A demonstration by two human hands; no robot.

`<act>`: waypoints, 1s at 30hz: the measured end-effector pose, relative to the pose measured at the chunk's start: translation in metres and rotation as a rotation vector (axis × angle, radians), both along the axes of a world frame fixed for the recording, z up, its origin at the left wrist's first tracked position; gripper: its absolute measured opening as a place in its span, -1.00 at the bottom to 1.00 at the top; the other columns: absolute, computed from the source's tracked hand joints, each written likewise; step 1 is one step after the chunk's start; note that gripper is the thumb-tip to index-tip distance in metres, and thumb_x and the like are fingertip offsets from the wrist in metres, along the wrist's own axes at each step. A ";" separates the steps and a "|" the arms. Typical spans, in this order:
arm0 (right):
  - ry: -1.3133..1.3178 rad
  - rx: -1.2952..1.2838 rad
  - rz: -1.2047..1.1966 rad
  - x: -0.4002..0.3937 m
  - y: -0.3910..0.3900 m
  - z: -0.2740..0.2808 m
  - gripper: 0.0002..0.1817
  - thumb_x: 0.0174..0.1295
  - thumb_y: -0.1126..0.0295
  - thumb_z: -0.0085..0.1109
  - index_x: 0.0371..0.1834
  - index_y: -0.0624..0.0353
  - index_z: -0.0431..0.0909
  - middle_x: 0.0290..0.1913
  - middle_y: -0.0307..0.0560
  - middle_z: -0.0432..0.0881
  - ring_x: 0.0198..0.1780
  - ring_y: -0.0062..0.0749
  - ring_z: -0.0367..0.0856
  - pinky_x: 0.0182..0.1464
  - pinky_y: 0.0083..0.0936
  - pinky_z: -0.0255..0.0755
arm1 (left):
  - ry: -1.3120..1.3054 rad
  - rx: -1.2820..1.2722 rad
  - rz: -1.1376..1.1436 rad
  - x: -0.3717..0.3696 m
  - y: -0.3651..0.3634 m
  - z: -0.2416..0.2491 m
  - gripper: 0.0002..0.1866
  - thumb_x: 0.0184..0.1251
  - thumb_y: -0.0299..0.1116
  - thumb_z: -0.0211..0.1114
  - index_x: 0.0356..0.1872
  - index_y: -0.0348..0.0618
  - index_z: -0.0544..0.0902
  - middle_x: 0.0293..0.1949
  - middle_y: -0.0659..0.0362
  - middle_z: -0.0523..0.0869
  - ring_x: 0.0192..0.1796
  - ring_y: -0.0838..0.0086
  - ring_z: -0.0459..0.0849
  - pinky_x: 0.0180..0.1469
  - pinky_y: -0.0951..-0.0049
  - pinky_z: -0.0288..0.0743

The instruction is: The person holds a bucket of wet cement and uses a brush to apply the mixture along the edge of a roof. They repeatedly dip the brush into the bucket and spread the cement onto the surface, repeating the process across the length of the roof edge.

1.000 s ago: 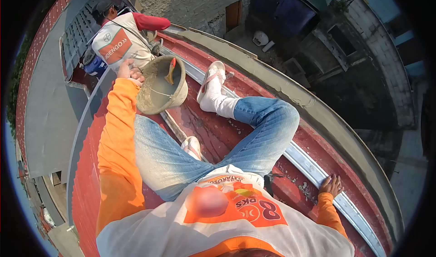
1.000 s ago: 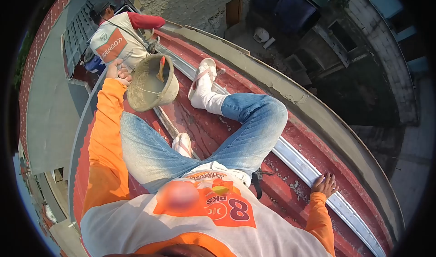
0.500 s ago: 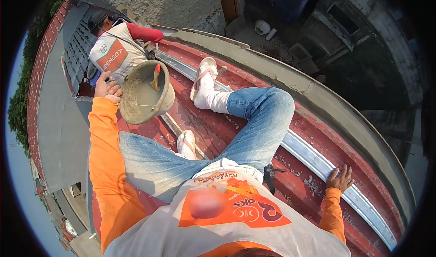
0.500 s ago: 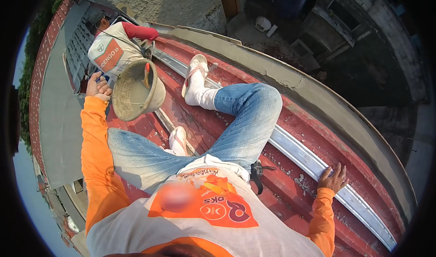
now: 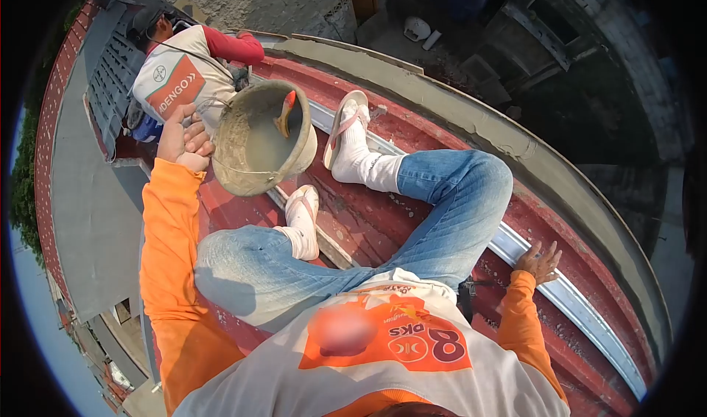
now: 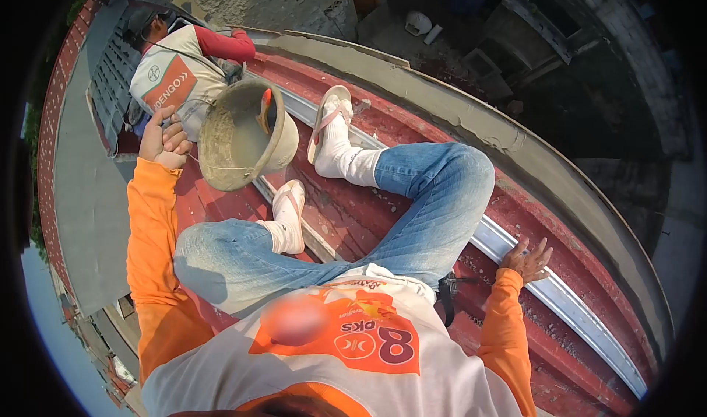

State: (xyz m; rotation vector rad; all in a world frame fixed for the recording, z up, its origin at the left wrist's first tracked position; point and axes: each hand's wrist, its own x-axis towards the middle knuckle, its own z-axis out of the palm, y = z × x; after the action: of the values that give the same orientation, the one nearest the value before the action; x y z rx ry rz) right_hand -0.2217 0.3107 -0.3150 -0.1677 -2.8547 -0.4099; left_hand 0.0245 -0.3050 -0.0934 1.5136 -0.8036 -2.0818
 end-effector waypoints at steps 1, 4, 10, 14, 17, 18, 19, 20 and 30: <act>-0.021 0.019 -0.101 -0.004 -0.007 -0.002 -0.42 0.25 -0.10 -0.30 0.30 -0.14 0.12 0.34 -0.06 0.10 0.36 -0.23 0.06 0.33 0.05 -0.27 | 0.006 0.009 -0.004 -0.004 -0.001 -0.004 -0.76 0.23 -0.22 0.07 -0.58 -0.02 0.31 -0.90 0.43 0.10 -0.90 0.65 0.05 -0.78 0.58 -0.04; -0.046 0.067 -0.154 -0.008 -0.010 -0.009 -0.42 0.25 -0.12 -0.31 0.29 -0.14 0.13 0.34 -0.07 0.11 0.35 -0.24 0.07 0.33 0.04 -0.28 | -0.010 -0.010 -0.010 -0.012 -0.012 -0.024 -0.77 0.25 -0.23 0.07 -0.57 -0.02 0.35 -0.90 0.43 0.09 -0.89 0.67 0.04 -0.78 0.62 -0.05; -0.046 0.070 -0.114 -0.005 -0.014 -0.006 -0.42 0.24 -0.09 -0.27 0.28 -0.10 0.16 0.33 -0.04 0.12 0.35 -0.26 0.07 0.33 0.06 -0.32 | -0.041 -0.048 -0.066 -0.023 -0.043 -0.066 -0.77 0.25 -0.23 0.07 -0.57 -0.02 0.35 -0.89 0.42 0.10 -0.89 0.67 0.05 -0.79 0.63 -0.04; -0.023 0.105 -0.094 -0.004 -0.012 -0.008 -0.44 0.24 -0.07 -0.24 0.27 -0.14 0.16 0.33 -0.07 0.14 0.33 -0.24 0.11 0.31 0.07 -0.27 | -0.018 -0.031 -0.121 -0.030 -0.054 -0.092 -0.75 0.24 -0.21 0.07 -0.61 0.04 0.32 -0.89 0.42 0.09 -0.90 0.67 0.07 -0.79 0.59 -0.02; -0.026 0.106 -0.099 -0.003 -0.013 -0.006 -0.46 0.24 -0.05 -0.22 0.27 -0.13 0.17 0.32 -0.07 0.15 0.33 -0.24 0.13 0.31 0.06 -0.26 | 0.002 -0.031 -0.127 -0.023 -0.060 -0.109 -0.75 0.24 -0.21 0.07 -0.61 0.03 0.32 -0.88 0.42 0.10 -0.89 0.67 0.07 -0.78 0.59 -0.01; -0.031 0.107 -0.107 -0.005 -0.015 -0.008 -0.46 0.24 -0.05 -0.22 0.27 -0.13 0.18 0.32 -0.07 0.15 0.32 -0.25 0.14 0.31 0.06 -0.25 | 0.029 -0.007 -0.114 -0.024 -0.059 -0.113 -0.75 0.24 -0.21 0.07 -0.59 0.02 0.32 -0.87 0.42 0.10 -0.88 0.67 0.07 -0.78 0.59 0.00; -0.030 0.119 -0.109 -0.005 -0.011 -0.011 -0.46 0.23 -0.05 -0.21 0.26 -0.13 0.19 0.32 -0.08 0.16 0.33 -0.26 0.13 0.31 0.05 -0.25 | 0.052 0.019 -0.095 -0.022 -0.057 -0.118 -0.76 0.24 -0.22 0.08 -0.58 0.01 0.31 -0.86 0.42 0.11 -0.87 0.67 0.07 -0.77 0.59 0.01; -0.041 0.108 -0.124 -0.005 -0.016 -0.008 -0.45 0.23 -0.06 -0.21 0.26 -0.14 0.20 0.33 -0.09 0.16 0.33 -0.27 0.12 0.31 0.04 -0.25 | 0.045 0.013 -0.069 -0.019 -0.055 -0.124 -0.76 0.24 -0.22 0.08 -0.58 0.01 0.31 -0.86 0.42 0.11 -0.87 0.67 0.07 -0.77 0.59 0.01; 0.078 0.055 -0.104 -0.011 -0.003 -0.014 -0.43 0.17 -0.15 -0.17 0.20 -0.17 0.30 0.28 -0.14 0.25 0.30 -0.24 0.17 0.30 -0.02 -0.19 | 0.133 0.098 -0.128 -0.005 -0.029 -0.149 -0.76 0.21 -0.22 0.13 -0.57 0.00 0.33 -0.80 0.42 0.12 -0.82 0.68 0.04 -0.73 0.61 -0.04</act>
State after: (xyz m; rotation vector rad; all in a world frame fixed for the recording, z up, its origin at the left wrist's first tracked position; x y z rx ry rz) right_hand -0.2331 0.3075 -0.3286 -0.3162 -2.7626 -0.4913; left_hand 0.0192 -0.3337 -0.2428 1.3873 -0.7773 -2.3193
